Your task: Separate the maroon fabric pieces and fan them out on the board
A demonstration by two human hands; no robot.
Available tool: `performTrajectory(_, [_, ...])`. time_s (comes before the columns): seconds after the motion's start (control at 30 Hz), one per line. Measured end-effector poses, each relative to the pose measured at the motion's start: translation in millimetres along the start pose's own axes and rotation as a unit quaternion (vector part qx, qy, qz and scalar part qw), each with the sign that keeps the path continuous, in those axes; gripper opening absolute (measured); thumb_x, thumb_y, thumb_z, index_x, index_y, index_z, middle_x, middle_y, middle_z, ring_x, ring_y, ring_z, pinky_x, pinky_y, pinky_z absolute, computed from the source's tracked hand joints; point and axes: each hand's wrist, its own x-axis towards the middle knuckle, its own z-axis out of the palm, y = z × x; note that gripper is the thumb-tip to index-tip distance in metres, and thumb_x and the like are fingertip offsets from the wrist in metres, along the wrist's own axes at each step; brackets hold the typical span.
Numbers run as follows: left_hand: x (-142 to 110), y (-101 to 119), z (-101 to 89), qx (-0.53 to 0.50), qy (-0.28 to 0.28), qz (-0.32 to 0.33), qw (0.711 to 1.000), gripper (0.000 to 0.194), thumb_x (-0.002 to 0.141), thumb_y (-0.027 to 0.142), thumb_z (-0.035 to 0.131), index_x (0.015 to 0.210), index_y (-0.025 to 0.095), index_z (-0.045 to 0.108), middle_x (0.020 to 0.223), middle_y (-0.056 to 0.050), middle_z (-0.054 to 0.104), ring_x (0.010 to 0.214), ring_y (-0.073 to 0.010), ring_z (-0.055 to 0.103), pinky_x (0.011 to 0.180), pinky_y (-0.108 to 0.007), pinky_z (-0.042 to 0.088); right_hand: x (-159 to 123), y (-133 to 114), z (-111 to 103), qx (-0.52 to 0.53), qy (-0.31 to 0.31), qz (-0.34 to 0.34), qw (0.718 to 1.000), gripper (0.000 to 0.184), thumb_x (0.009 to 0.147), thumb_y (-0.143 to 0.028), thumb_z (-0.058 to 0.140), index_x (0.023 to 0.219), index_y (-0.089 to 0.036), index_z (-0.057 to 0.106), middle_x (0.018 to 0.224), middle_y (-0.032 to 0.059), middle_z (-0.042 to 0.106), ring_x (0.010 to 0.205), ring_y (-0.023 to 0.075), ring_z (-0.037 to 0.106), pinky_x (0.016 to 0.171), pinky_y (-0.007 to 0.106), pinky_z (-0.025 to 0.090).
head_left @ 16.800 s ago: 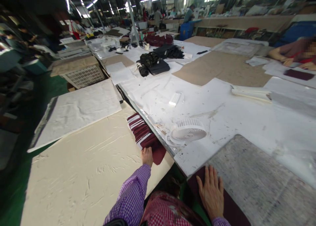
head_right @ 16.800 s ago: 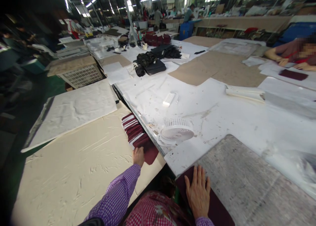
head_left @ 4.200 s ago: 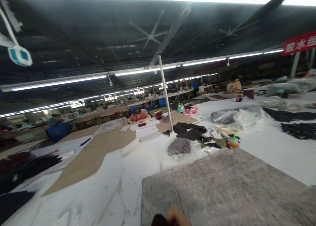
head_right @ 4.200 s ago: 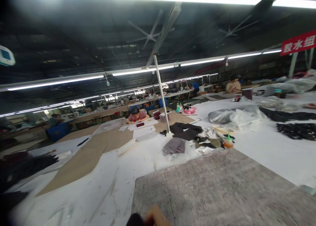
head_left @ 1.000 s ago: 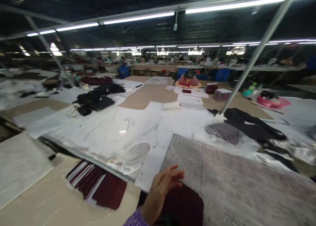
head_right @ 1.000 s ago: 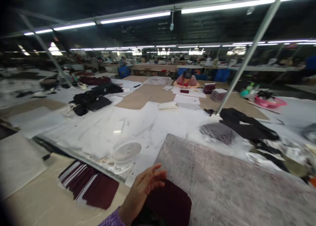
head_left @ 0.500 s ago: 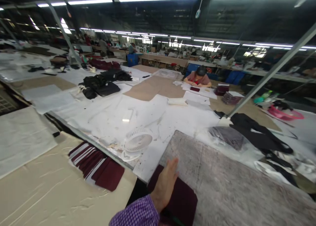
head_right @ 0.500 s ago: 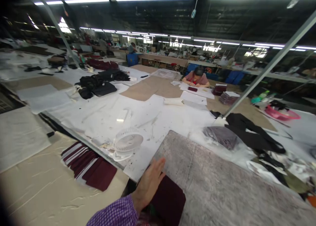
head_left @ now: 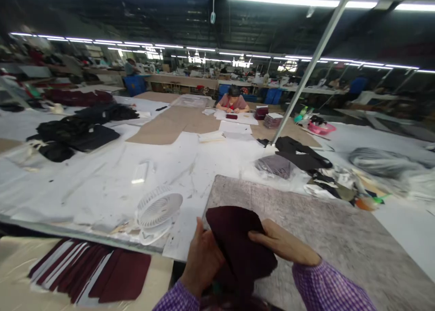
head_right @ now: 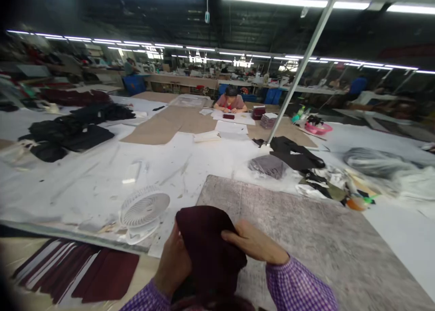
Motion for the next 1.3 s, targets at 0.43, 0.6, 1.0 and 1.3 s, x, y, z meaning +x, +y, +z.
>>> performTrajectory(0.43, [-16.1,9.2,16.0,0.294,0.061,0.094,0.949,0.035,0.07,0.037,0.069,0.095,0.014,0.072,0.092,-0.008,0.074,0.092,-0.0275,0.065,0.086,-0.035,0.05,10.9,20.6,29.3,0.239,0.096,-0.036,0.966,0.019,0.072,-0.033,0.061,0.083,-0.019,0.053,0.07,-0.0006,0.057,0.065,0.0157,0.055,0.06,0.027,0.043])
performTrajectory(0.6, [-15.0,7.2,16.5,0.218,0.174,0.116,0.953,0.036,0.065,0.037,0.072,0.094,0.016,0.07,0.093,-0.006,0.073,0.094,-0.0263,0.064,0.084,-0.035,0.051,11.2,13.1,42.7,0.067,0.264,-0.106,0.956,0.002,0.075,-0.022,0.057,0.076,-0.02,0.056,0.074,0.0012,0.055,0.066,0.0152,0.05,0.065,0.029,0.042])
performTrajectory(1.0, [-16.8,11.8,15.6,0.28,0.228,0.157,0.919,0.031,0.054,0.043,0.077,0.072,0.017,0.074,0.072,-0.005,0.074,0.08,-0.0286,0.067,0.078,-0.037,0.053,8.4,12.6,43.8,-0.001,0.313,-0.166,0.935,0.01,0.072,-0.012,0.055,0.075,-0.021,0.051,0.072,0.0,0.053,0.066,0.0141,0.048,0.061,0.027,0.039])
performTrajectory(1.3, [-19.0,17.6,8.5,0.225,0.238,0.157,0.932,0.037,0.052,0.048,0.078,0.072,0.017,0.074,0.076,-0.006,0.074,0.078,-0.0279,0.067,0.077,-0.039,0.053,2.1,-7.4,46.6,-0.068,0.301,-0.223,0.925,0.011,0.076,-0.011,0.052,0.073,-0.021,0.053,0.071,0.0009,0.052,0.062,0.0137,0.047,0.056,0.027,0.035])
